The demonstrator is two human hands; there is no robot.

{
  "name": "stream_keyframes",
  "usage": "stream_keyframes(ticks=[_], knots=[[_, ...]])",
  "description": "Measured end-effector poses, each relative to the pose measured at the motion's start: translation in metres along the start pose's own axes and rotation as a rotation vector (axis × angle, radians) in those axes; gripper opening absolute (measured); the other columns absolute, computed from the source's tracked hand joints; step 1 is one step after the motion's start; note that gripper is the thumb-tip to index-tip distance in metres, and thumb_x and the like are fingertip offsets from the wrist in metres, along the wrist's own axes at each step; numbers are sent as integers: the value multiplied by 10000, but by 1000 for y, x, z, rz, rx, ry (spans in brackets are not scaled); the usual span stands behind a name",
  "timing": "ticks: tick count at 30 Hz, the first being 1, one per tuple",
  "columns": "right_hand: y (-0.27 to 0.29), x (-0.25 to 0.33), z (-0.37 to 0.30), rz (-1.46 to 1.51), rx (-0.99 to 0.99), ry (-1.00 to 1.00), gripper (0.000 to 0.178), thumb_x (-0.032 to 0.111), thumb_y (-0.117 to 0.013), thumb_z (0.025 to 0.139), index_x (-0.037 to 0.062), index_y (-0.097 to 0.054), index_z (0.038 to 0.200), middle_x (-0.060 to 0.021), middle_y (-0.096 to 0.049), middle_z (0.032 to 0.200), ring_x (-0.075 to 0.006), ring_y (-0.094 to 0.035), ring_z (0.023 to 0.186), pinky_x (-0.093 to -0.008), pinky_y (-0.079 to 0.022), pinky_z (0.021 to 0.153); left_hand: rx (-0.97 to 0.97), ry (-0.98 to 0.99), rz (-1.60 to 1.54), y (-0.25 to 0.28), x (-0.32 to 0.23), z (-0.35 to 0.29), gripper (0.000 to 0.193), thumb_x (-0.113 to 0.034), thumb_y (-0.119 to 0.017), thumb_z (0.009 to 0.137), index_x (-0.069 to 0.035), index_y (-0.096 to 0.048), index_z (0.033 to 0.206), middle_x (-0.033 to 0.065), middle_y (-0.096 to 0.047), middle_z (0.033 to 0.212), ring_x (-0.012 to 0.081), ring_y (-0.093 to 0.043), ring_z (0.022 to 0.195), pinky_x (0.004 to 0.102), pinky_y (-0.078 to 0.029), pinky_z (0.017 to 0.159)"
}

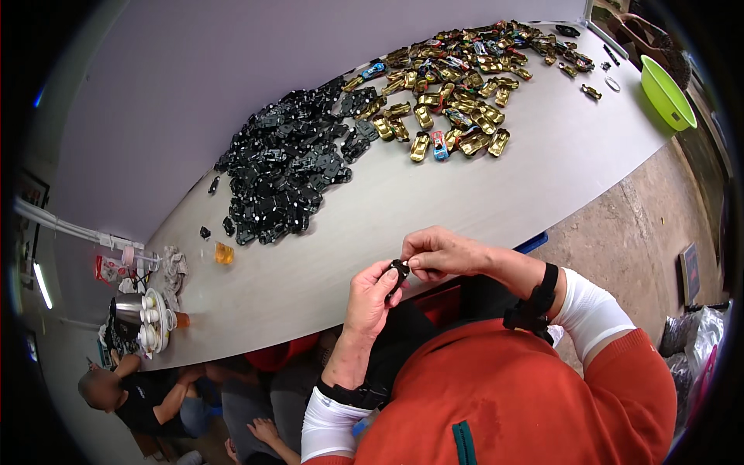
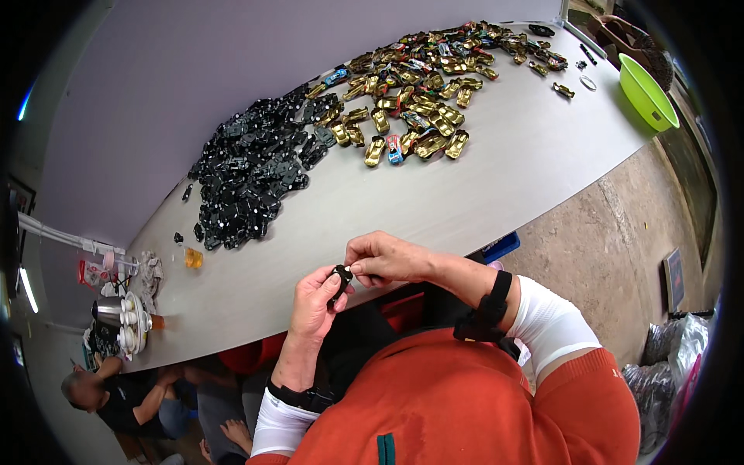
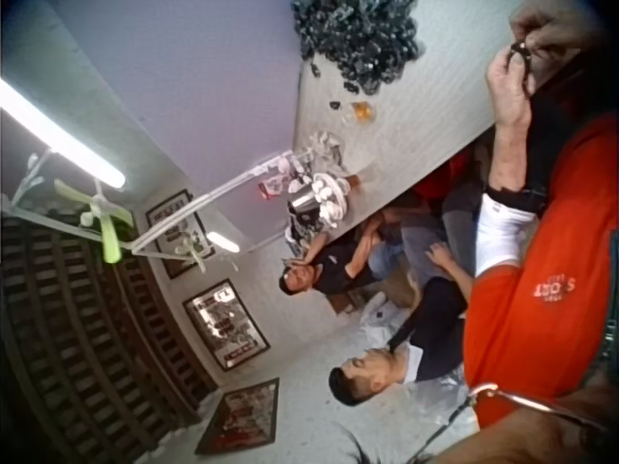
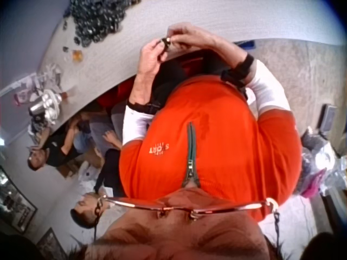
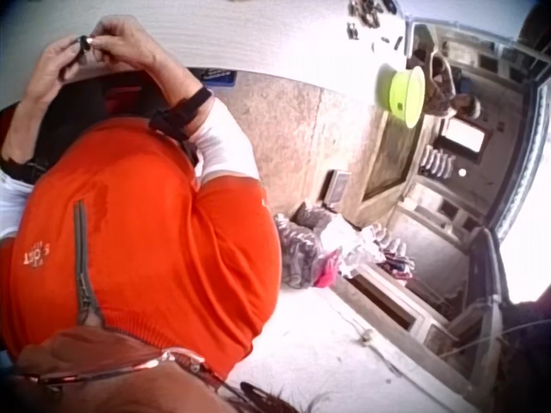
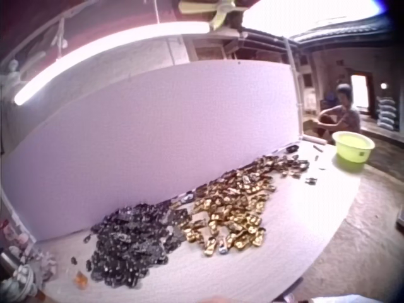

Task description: The person assembles small toy cars by hand at a table. They pick up black chassis and colored bodies, fit them together, and place the completed units on the table. The process is repeated for multiple cars throughout the clip.

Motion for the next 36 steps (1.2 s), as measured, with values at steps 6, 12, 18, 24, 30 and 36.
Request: stream_keyframes(ticks=[6, 12, 18, 24, 30, 36], knots=[[46, -10, -17, 337, -302, 102, 137, 157, -453, 921, 32, -507, 925, -27, -562, 699, -80, -514, 541, -201, -404, 501, 238, 295, 86, -16, 25, -24, 177, -143, -498, 905, -7, -559, 1001, 60, -571, 711, 67, -445, 448, 180, -329, 394], [82, -1, -26, -138, -575, 13, 74, 78, -496, 864, 19, -505, 908, -59, -578, 724, -116, -576, 577, -242, -457, 526, 37, 608, -219, 42, 179, -2, 201, -227, -492, 914, -30, -502, 951, 120, -594, 742, 221, -624, 609, 246, -499, 481], [110, 50, 16, -1232, -751, 220, 179, 138, -630, 740, 30, -554, 860, -129, -576, 791, -310, -589, 764, -394, -481, 629, 213, 319, 719, 45, 157, 12, 582, -305, -595, 846, 44, -382, 1261, 161, -557, 1079, 198, -617, 796, 300, -526, 661], [135, 42, 61, -1467, -788, -11, 136, 154, -616, 745, 58, -581, 834, -137, -531, 947, -335, -586, 791, -434, -472, 642, 318, 245, 474, 34, 31, -42, 337, -111, -565, 853, 38, -526, 1153, 76, -621, 832, 96, -591, 648, 217, -483, 550], [95, 53, 44, -1174, -738, 344, 69, 64, -583, 761, 17, -547, 796, -136, -550, 837, -315, -569, 702, -391, -470, 603, -792, -510, 1203, 188, -112, 2, 233, -38, -634, 723, -2, -623, 953, 122, -592, 772, 244, -578, 684, 351, -474, 643], [87, 29, 26, -70, -475, 9, 115, 89, -523, 868, -19, -509, 832, -48, -532, 638, -84, -499, 460, -207, -374, 370, -949, -725, 1500, 178, -148, 45, 231, 9, -705, 618, -72, -627, 820, 80, -475, 879, 271, -445, 886, 353, -419, 768]])
Point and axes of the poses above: each hand's wrist, its own z-axis towards the middle knuckle, its own y-axis out of the back of the hand, x = y × z, the point moved 7 cm from there along z, towards the middle knuckle
